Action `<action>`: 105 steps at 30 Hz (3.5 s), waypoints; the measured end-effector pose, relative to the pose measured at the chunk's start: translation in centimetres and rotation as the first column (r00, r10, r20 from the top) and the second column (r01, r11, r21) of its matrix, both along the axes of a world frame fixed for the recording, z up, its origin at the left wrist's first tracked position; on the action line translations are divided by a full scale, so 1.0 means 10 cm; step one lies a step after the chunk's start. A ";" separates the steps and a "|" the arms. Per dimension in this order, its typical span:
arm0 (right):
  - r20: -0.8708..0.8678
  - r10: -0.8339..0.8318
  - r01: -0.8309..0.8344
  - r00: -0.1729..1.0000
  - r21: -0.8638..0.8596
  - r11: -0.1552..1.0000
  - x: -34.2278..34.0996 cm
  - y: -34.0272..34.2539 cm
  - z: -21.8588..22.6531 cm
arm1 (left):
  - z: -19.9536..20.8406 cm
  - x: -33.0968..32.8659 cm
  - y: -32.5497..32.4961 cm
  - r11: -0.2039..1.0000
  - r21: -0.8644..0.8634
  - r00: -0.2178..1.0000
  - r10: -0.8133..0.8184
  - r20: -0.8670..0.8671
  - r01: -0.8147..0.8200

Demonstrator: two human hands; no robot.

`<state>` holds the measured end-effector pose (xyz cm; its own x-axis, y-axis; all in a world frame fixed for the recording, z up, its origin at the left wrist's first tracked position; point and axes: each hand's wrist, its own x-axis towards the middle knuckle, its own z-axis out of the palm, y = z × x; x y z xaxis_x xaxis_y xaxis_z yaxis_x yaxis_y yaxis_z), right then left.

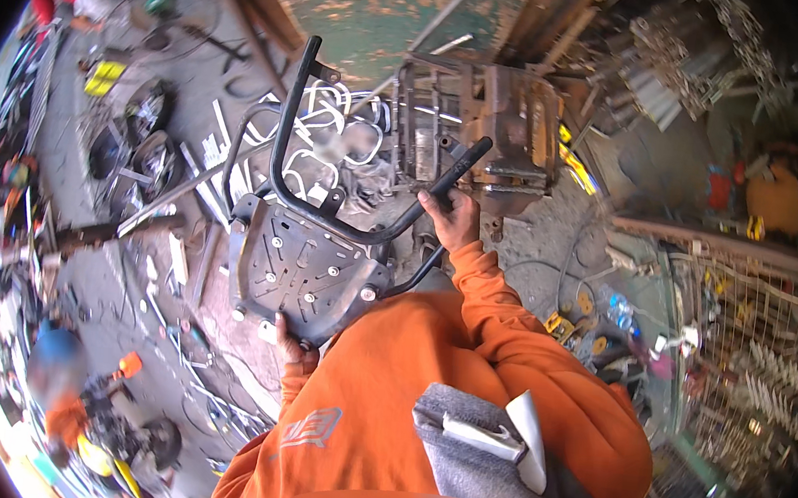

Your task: The person uses a screwdriver to remove bolts from a motorcycle floorboard and detaches the floorboard with an attached metal frame. They then carry the assembly to a workbench and place it on a vise for further work.

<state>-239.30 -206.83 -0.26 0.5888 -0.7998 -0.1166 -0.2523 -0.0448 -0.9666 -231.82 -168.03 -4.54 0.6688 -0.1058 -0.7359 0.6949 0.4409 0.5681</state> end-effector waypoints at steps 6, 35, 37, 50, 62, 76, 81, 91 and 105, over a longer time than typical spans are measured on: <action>0.028 0.259 -0.258 0.966 -0.027 0.966 -0.04 0.17 0.26 | 0.04 -0.82 0.22 0.961 0.125 0.969 0.244 0.027 -0.246; -0.061 0.748 -0.747 0.660 0.047 0.663 0.36 1.43 -0.03 | 0.35 -2.54 0.60 0.612 0.081 0.607 0.791 -0.077 -0.787; -0.083 0.768 -0.768 0.635 0.029 0.639 0.45 1.59 -0.13 | 0.31 -2.56 0.73 0.604 0.083 0.599 0.797 -0.076 -0.793; -0.575 0.621 -0.775 0.532 -0.037 0.630 1.39 3.12 -1.85 | -1.55 -1.56 2.46 0.645 0.338 0.508 0.756 -0.412 -0.686; -0.557 0.737 -0.913 0.382 -0.108 0.393 3.38 4.75 -4.95 | -4.89 -0.46 3.18 0.451 0.334 0.373 0.887 -0.271 -0.828; -0.430 0.811 -0.915 0.396 -0.110 0.388 3.54 4.57 -6.64 | -6.63 -0.04 3.00 0.410 0.453 0.276 0.901 -0.334 -0.791; -0.559 0.764 -0.897 0.321 0.079 0.435 3.57 4.57 -6.64 | -6.67 0.04 2.96 0.430 0.452 0.252 0.880 -0.402 -0.782; -0.405 0.858 -0.489 0.316 0.705 0.514 2.42 3.67 -6.16 | -5.34 -0.76 2.92 0.923 0.348 0.652 0.368 -0.663 -0.166; -0.905 0.143 0.569 0.400 0.367 0.736 -3.14 0.75 -1.75 | -2.08 -0.26 3.04 0.709 0.325 0.769 -0.490 -0.411 0.626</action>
<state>-270.68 -199.37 -17.79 -0.3036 -0.4271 -0.8517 -0.8207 0.5713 0.0060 -234.47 -137.58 -25.37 0.3507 -0.0301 -0.9360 0.8851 -0.3160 0.3418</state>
